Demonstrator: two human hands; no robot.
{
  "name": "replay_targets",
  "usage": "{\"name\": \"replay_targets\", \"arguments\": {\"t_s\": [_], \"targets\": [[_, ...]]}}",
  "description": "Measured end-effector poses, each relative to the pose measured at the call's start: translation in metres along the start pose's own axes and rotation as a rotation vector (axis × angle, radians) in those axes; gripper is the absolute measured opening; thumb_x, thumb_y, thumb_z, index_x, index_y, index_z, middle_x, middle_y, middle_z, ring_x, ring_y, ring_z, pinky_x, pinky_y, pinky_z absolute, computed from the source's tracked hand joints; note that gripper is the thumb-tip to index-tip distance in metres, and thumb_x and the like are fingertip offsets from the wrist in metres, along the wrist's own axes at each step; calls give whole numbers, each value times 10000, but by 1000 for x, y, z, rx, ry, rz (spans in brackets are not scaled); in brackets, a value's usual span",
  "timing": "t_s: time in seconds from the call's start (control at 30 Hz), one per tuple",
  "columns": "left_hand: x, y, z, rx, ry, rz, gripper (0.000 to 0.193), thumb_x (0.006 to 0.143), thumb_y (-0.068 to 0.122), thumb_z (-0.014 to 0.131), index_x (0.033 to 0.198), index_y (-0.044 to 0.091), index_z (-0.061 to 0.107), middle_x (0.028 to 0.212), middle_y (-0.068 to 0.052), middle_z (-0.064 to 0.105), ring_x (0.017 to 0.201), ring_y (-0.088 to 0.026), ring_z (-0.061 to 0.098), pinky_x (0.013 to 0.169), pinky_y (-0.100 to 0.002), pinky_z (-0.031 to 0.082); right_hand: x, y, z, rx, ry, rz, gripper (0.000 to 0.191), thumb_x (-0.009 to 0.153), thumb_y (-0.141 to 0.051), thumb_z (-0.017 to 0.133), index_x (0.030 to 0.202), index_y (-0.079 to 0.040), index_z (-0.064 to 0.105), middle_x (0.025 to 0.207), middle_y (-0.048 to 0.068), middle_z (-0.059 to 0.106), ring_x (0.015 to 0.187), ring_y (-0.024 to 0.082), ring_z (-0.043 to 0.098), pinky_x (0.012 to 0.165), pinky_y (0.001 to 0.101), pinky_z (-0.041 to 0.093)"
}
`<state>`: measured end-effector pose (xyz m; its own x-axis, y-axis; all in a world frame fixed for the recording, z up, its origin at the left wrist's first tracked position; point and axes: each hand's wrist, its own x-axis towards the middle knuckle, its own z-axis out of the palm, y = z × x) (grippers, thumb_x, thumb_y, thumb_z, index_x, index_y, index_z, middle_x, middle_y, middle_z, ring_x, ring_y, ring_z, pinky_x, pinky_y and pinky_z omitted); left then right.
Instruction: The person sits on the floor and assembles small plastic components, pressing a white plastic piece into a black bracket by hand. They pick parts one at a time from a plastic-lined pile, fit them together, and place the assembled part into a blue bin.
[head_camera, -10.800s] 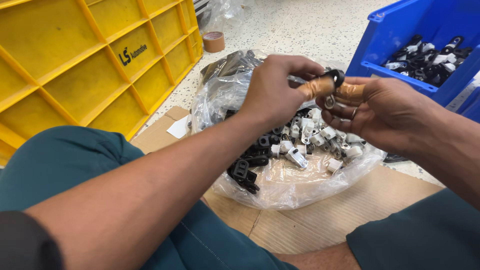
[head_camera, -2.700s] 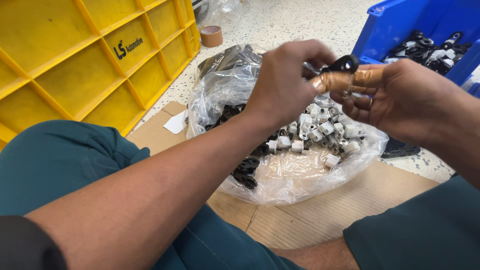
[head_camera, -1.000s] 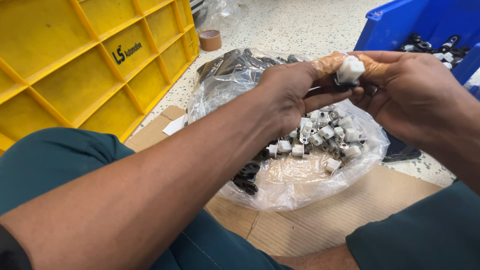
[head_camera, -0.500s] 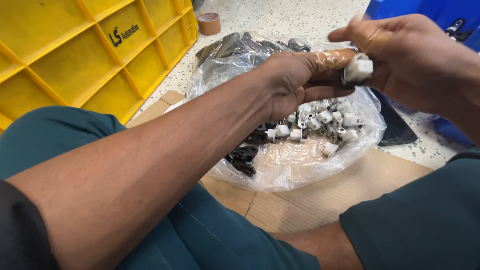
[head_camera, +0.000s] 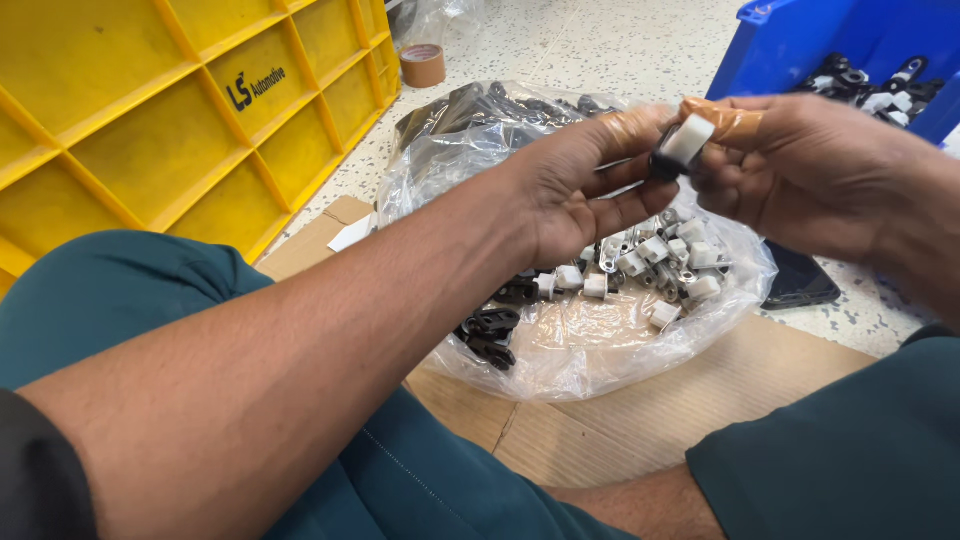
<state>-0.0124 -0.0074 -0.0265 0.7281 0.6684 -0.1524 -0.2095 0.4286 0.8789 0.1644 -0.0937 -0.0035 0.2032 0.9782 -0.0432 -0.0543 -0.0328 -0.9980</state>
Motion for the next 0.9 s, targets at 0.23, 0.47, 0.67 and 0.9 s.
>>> {"name": "replay_targets", "arguments": {"t_s": [0.23, 0.47, 0.67, 0.9], "targets": [[-14, -9, 25, 12, 203, 110, 246, 867, -14, 662, 1106, 12, 606, 889, -97, 689, 771, -185, 711, 712, -274, 656, -11, 15, 24, 211, 64, 22, 269, 1057, -150, 577, 1289, -25, 635, 1123, 44, 617, 948, 81, 610, 821, 207, 562], [-15, -6, 27, -134, 291, -50, 110, 977, 69, 572, 1049, 16, 636, 886, -73, 636, 706, -121, 639, 614, -253, 609, -26, 3, 36, -13, 98, -31, 286, 1050, -246, 554, 1204, -18, 635, 1040, 56, 656, 928, 120, 625, 862, 265, 540], [-11, -2, 27, 5, 241, -12, 217, 969, 101, 558, 1049, 46, 752, 832, -54, 642, 605, -75, 550, 521, -186, 522, -19, 7, 29, 20, 21, 7, 354, 1124, -338, 542, 1219, -7, 624, 1002, 63, 623, 872, 124, 615, 800, 284, 551], [-9, -2, 36, 305, 187, 110, 223, 993, 85, 477, 1105, -31, 631, 863, -103, 637, 624, -140, 588, 547, -267, 571, -11, 19, 12, -232, 185, -99, 286, 1041, -90, 552, 1266, 66, 634, 988, 128, 657, 759, 124, 586, 665, 229, 508]]}}
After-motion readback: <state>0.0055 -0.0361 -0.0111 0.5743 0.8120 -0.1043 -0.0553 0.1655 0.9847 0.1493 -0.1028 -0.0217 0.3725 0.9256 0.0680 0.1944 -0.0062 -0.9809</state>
